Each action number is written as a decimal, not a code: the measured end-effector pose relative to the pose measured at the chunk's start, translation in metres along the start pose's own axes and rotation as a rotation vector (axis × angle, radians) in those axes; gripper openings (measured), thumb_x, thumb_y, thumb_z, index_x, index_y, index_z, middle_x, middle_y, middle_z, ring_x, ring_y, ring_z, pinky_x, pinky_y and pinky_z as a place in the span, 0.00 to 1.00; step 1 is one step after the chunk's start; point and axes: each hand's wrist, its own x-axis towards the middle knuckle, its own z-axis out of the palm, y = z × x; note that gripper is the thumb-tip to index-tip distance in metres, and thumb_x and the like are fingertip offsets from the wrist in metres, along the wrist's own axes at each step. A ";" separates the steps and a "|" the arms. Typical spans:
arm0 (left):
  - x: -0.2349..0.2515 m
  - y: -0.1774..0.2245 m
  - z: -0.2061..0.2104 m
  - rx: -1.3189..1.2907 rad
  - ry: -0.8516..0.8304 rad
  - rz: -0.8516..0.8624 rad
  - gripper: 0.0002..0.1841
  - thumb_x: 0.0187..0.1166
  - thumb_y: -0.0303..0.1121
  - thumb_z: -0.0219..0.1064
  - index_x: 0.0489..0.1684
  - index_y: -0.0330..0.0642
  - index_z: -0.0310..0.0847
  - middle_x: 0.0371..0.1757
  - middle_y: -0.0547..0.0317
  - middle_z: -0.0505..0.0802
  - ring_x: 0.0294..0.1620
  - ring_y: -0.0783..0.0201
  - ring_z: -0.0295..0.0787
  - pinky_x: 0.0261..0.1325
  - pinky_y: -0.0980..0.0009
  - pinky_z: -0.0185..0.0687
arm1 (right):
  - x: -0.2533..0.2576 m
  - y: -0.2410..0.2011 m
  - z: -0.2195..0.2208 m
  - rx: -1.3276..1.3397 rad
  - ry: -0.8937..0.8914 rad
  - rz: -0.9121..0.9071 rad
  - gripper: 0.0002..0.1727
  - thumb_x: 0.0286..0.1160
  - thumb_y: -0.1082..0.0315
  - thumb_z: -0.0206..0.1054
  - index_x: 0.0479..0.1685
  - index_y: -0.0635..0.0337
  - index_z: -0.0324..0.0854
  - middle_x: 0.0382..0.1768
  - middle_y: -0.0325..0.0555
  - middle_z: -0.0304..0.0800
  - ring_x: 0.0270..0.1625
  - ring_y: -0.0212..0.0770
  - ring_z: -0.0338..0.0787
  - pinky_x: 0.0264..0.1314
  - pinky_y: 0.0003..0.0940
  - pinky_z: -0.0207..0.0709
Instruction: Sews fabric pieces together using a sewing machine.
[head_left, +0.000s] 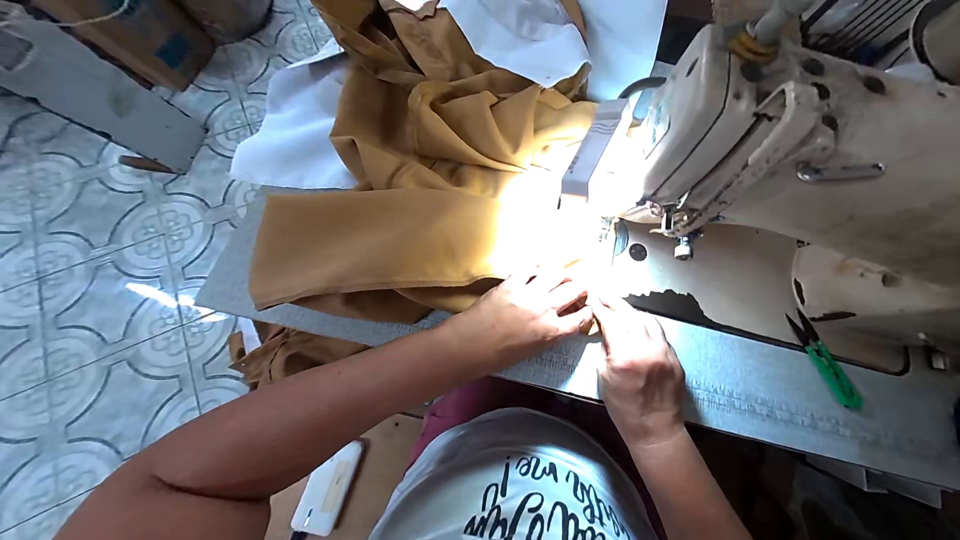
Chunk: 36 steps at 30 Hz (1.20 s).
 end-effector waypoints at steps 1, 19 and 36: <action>0.000 -0.001 0.000 -0.010 0.004 -0.003 0.21 0.87 0.25 0.53 0.67 0.57 0.86 0.71 0.58 0.88 0.76 0.53 0.80 0.68 0.53 0.79 | 0.002 0.000 0.000 -0.005 -0.001 -0.004 0.14 0.72 0.75 0.66 0.47 0.52 0.96 0.52 0.43 0.98 0.49 0.47 0.95 0.44 0.37 0.86; 0.044 -0.057 0.003 -0.133 0.094 0.032 0.17 0.87 0.30 0.54 0.59 0.53 0.91 0.68 0.53 0.88 0.74 0.51 0.80 0.73 0.48 0.73 | 0.062 0.021 0.021 0.114 0.020 0.041 0.13 0.78 0.76 0.63 0.50 0.55 0.92 0.53 0.46 0.95 0.52 0.50 0.94 0.45 0.48 0.86; 0.058 -0.060 -0.008 -0.824 0.127 -0.343 0.10 0.77 0.34 0.72 0.28 0.39 0.86 0.33 0.58 0.87 0.37 0.69 0.82 0.43 0.70 0.77 | 0.072 0.012 0.032 0.351 0.003 0.322 0.07 0.71 0.67 0.75 0.34 0.62 0.88 0.43 0.52 0.92 0.42 0.52 0.92 0.45 0.56 0.83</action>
